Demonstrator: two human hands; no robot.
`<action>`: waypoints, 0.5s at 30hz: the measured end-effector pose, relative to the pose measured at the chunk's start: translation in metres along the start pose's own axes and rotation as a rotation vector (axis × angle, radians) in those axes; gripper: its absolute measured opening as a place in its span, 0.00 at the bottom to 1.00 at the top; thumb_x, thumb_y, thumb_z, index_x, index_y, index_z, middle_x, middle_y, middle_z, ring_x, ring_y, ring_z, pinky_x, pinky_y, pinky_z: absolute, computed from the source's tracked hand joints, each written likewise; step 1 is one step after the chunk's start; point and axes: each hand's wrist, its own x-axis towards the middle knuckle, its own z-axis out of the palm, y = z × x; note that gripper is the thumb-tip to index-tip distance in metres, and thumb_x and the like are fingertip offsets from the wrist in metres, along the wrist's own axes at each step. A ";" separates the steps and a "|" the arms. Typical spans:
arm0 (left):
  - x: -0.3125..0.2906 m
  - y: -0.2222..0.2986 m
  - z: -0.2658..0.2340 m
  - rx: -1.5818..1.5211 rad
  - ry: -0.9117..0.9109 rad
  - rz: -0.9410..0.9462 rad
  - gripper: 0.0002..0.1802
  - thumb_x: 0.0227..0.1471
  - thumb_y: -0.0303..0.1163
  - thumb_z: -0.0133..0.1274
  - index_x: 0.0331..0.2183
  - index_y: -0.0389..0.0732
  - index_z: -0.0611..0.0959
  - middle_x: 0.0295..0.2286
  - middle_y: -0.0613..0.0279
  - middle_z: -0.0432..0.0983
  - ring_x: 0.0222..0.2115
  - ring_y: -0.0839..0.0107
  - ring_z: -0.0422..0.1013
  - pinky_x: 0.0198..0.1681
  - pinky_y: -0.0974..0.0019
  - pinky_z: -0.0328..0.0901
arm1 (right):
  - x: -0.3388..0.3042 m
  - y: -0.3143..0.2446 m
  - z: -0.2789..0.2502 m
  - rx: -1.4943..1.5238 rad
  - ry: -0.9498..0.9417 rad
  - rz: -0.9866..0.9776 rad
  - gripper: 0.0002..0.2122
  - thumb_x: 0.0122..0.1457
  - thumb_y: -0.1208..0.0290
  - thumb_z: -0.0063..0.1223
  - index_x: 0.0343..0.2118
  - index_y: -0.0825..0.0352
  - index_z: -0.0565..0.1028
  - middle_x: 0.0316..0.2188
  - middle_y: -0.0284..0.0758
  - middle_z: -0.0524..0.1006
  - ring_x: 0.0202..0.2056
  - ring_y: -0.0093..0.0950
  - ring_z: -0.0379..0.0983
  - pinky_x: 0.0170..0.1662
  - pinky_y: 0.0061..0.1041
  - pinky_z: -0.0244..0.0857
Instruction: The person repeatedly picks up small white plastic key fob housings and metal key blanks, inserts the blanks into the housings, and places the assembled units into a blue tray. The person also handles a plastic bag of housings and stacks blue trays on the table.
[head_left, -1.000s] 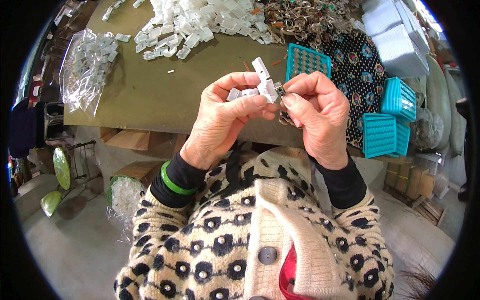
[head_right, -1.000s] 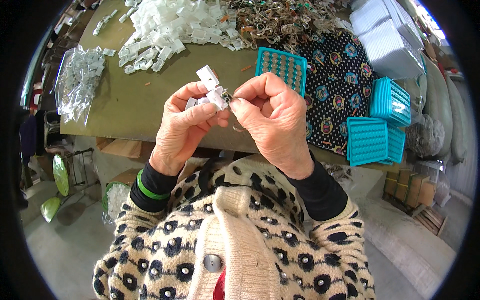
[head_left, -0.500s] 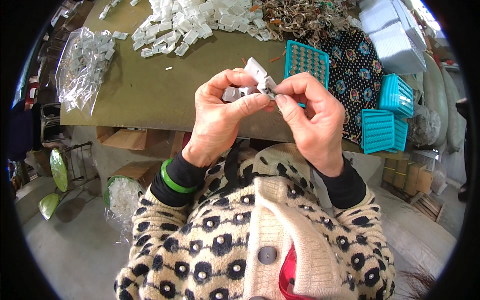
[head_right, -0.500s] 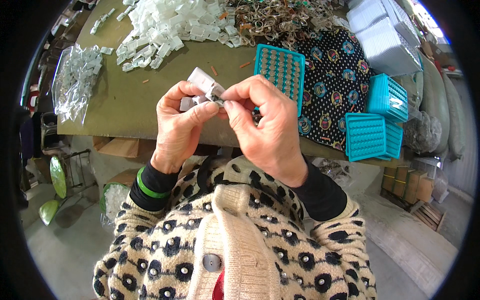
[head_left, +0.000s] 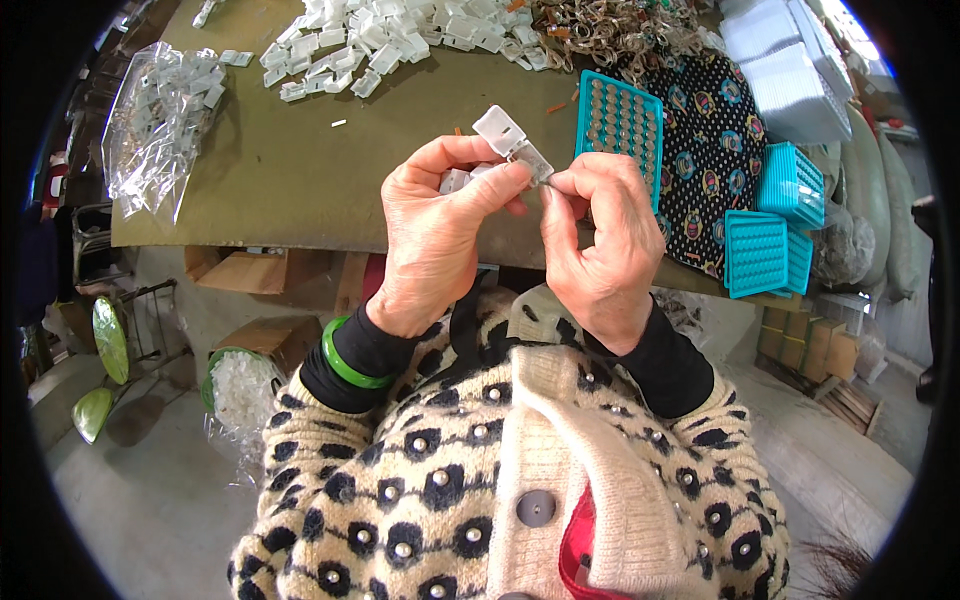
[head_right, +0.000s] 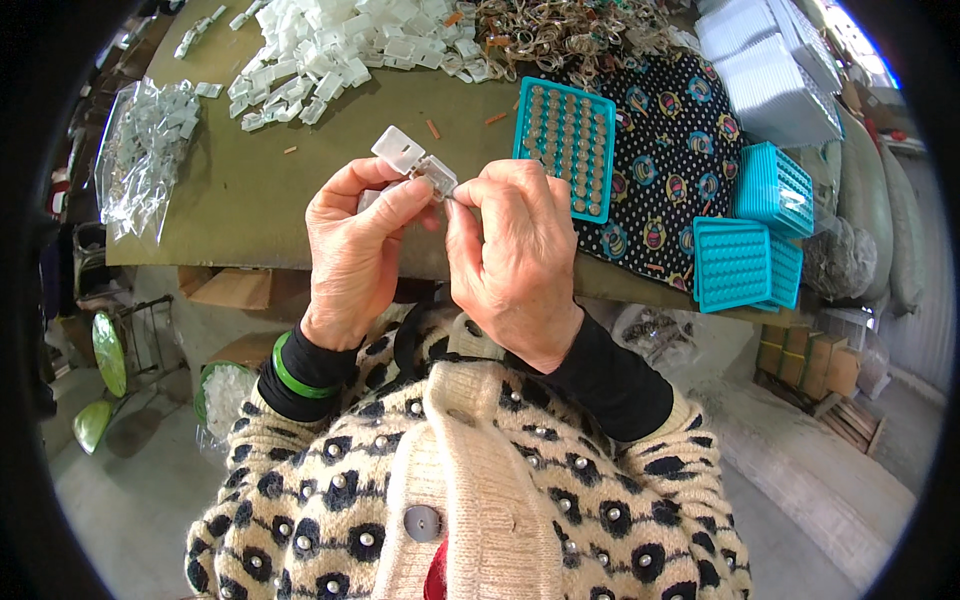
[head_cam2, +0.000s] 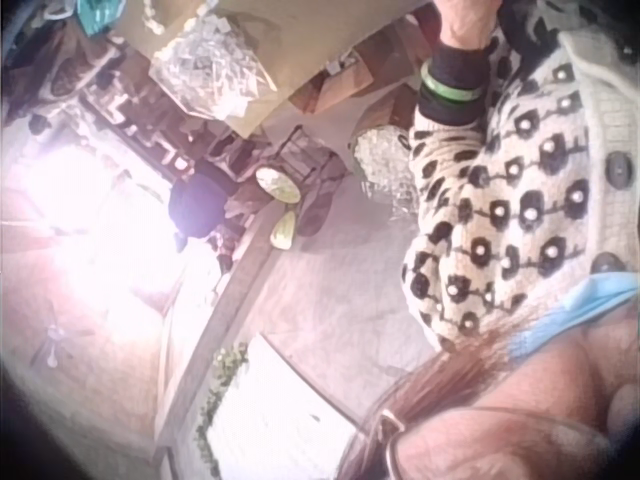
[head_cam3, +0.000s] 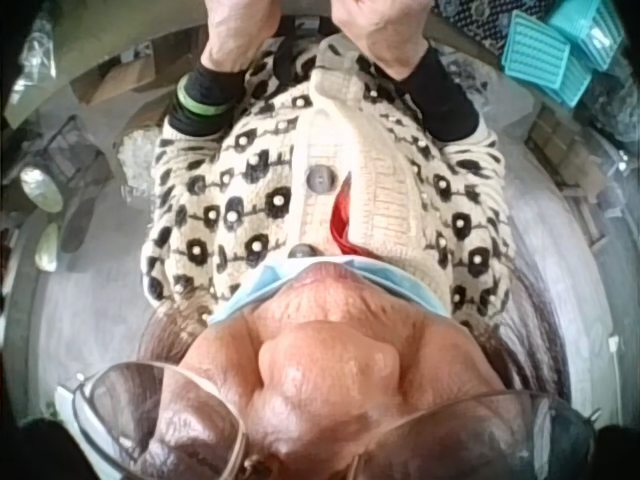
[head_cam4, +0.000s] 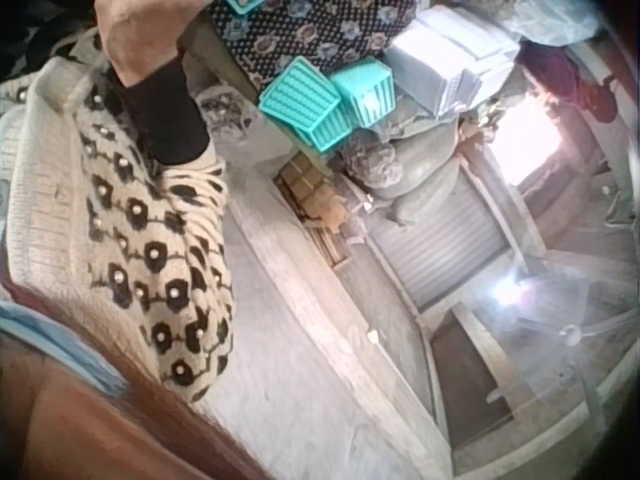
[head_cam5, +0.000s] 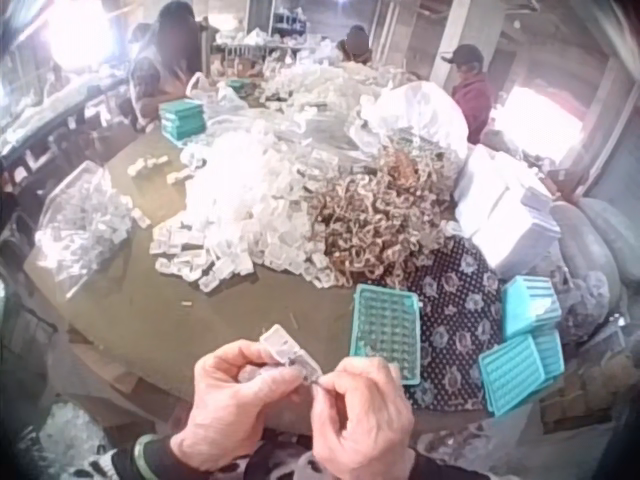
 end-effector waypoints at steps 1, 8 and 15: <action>-0.001 -0.001 0.000 0.007 0.005 0.023 0.09 0.47 0.19 0.63 0.34 0.35 0.82 0.31 0.59 0.81 0.27 0.74 0.76 0.32 0.71 0.71 | 0.000 0.000 0.001 -0.029 -0.013 -0.005 0.12 0.45 0.86 0.60 0.33 0.68 0.72 0.31 0.38 0.71 0.31 0.35 0.70 0.34 0.32 0.59; 0.006 -0.005 0.003 0.862 -0.038 0.967 0.10 0.42 0.18 0.64 0.31 0.36 0.82 0.25 0.60 0.79 0.24 0.80 0.73 0.26 0.73 0.66 | 0.001 0.008 0.010 -0.070 0.051 -0.129 0.12 0.47 0.87 0.58 0.34 0.68 0.71 0.32 0.39 0.71 0.30 0.37 0.67 0.34 0.33 0.59; -0.005 0.010 0.003 -0.115 -0.002 -0.143 0.10 0.51 0.21 0.60 0.38 0.33 0.80 0.28 0.61 0.79 0.25 0.76 0.75 0.25 0.73 0.68 | 0.000 0.010 0.007 -0.052 0.010 -0.135 0.06 0.56 0.84 0.54 0.34 0.70 0.70 0.29 0.40 0.72 0.27 0.34 0.70 0.30 0.26 0.65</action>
